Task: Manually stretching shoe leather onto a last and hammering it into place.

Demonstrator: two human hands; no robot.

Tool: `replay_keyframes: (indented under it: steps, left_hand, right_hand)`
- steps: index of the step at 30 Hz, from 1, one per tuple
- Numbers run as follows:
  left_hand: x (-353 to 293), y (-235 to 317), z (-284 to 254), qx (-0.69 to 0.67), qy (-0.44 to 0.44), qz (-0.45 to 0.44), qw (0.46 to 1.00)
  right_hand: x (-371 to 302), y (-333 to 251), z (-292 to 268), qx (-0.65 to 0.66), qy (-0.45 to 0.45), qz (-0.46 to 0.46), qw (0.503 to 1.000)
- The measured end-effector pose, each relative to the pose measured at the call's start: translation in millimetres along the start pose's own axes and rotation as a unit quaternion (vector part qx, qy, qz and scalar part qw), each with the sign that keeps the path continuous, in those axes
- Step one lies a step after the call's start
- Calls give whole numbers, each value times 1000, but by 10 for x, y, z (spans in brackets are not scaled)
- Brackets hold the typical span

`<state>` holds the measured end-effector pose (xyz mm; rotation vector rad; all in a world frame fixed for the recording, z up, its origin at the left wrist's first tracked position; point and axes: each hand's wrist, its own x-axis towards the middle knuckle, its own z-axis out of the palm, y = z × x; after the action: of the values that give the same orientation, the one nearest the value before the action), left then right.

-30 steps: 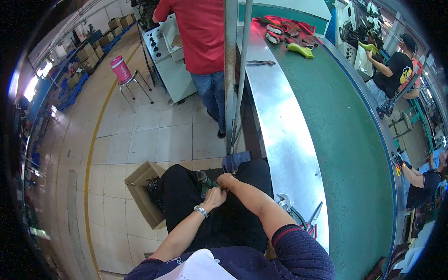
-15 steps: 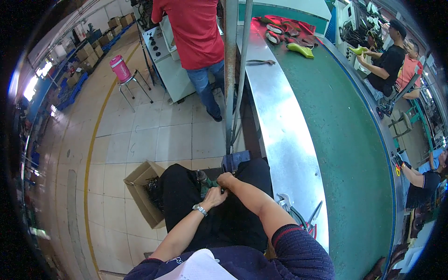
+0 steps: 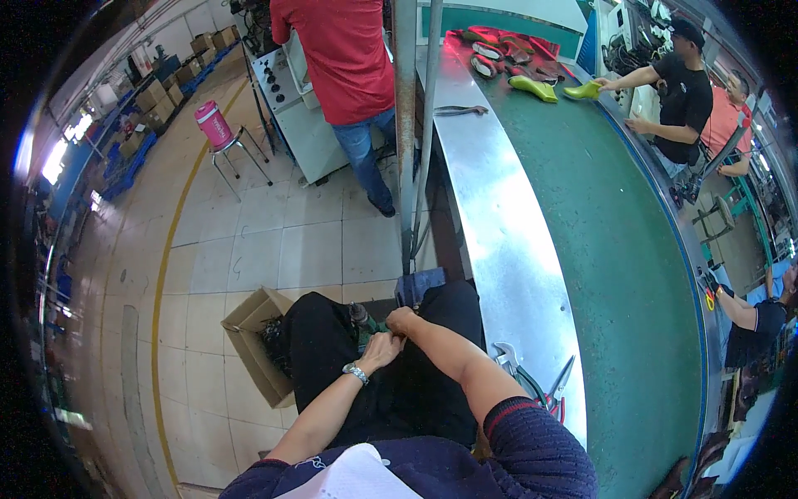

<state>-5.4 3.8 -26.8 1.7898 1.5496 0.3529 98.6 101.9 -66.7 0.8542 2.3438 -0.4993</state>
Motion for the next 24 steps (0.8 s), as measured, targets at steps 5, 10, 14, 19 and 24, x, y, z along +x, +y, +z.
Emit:
replay_keyframes:
  steps: [5, 10, 14, 19, 24]
  left_hand:
    - [-35, 135, -112, -46, -8, -14, 999]
    - [-1, 20, -74, -76, -31, -46, 996]
    - [-30, 80, -76, 2, 6, -18, 1000]
    - [-55, 110, -104, 34, 4, -6, 999]
    - [-54, 123, -98, 39, 1, -7, 999]
  right_hand:
    - [11, 26, -25, 10, -12, 0, 1000]
    - [-2, -28, -125, 15, 2, -6, 1000]
    - [19, -13, -80, 4, 20, -15, 1000]
    - [20, -22, -39, 4, 37, -23, 999]
    - [0, -15, -32, 10, 41, -19, 999]
